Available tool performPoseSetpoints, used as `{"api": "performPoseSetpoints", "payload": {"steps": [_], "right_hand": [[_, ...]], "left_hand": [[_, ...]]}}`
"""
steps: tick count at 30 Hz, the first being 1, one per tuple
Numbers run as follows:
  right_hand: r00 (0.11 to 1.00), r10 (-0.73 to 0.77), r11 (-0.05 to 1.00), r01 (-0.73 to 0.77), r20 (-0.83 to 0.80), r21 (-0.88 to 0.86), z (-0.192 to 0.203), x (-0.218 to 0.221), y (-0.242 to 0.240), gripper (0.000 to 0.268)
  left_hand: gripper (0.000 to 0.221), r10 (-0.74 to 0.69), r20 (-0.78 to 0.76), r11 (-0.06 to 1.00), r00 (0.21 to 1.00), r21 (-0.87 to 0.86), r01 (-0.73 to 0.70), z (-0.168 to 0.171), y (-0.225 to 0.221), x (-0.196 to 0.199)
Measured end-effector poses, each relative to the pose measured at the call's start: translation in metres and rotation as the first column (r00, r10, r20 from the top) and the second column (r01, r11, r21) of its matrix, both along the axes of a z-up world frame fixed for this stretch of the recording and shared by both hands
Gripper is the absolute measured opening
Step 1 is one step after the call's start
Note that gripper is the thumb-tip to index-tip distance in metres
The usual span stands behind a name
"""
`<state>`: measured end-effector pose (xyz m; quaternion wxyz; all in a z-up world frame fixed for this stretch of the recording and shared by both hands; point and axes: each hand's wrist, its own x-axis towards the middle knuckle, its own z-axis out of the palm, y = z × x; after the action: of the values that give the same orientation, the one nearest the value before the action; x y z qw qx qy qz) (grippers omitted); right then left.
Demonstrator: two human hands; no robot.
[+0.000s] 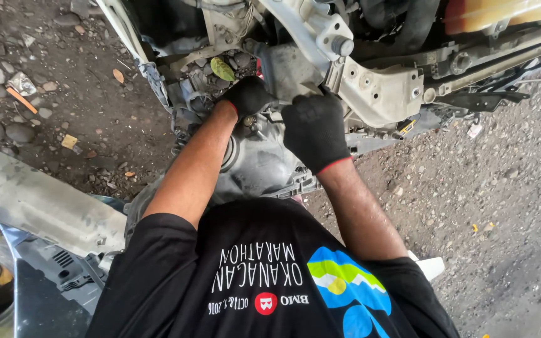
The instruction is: Repairing and disassembling a car's headlight assembly using a screwdriver and hands.
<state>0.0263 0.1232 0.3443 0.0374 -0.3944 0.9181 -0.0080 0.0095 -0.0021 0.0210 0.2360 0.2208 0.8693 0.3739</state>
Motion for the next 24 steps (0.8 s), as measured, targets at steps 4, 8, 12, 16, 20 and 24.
{"api": "performPoseSetpoints", "payload": {"steps": [4, 8, 12, 16, 20, 24], "right_hand": [[0.997, -0.061, 0.994, 0.065, 0.046, -0.091, -0.001, 0.015, 0.023, 0.012], [0.969, -0.236, 0.965, 0.243, 0.074, -0.103, -0.009, 0.03, 0.035, 0.004], [0.929, -0.359, 0.926, 0.367, 0.093, -0.092, -0.011, 0.043, 0.04, 0.009], [0.903, -0.412, 0.887, 0.428, 0.121, -0.174, -0.015, 0.051, 0.046, 0.014], [0.869, -0.465, 0.862, 0.488, 0.17, -0.139, -0.029, 0.053, 0.07, 0.007], [0.482, -0.603, 0.664, 0.745, 0.636, 0.065, -0.046, 0.06, 0.092, 0.021]], "left_hand": [[0.046, 0.062, 0.082, 0.998, 0.995, 0.003, -0.063, 0.029, -0.004, -0.001], [0.055, 0.237, 0.261, 0.972, 0.936, -0.064, -0.228, 0.048, -0.004, -0.001], [0.059, 0.319, 0.327, 0.948, 0.889, -0.126, -0.294, 0.081, -0.01, -0.002], [0.058, 0.315, 0.315, 0.949, 0.895, -0.119, -0.292, 0.081, -0.012, -0.001], [0.054, 0.285, 0.235, 0.958, 0.929, -0.047, -0.282, 0.049, -0.011, 0.002], [0.05, 0.276, 0.226, 0.959, 0.934, 0.004, -0.284, 0.044, -0.013, 0.005]]}}
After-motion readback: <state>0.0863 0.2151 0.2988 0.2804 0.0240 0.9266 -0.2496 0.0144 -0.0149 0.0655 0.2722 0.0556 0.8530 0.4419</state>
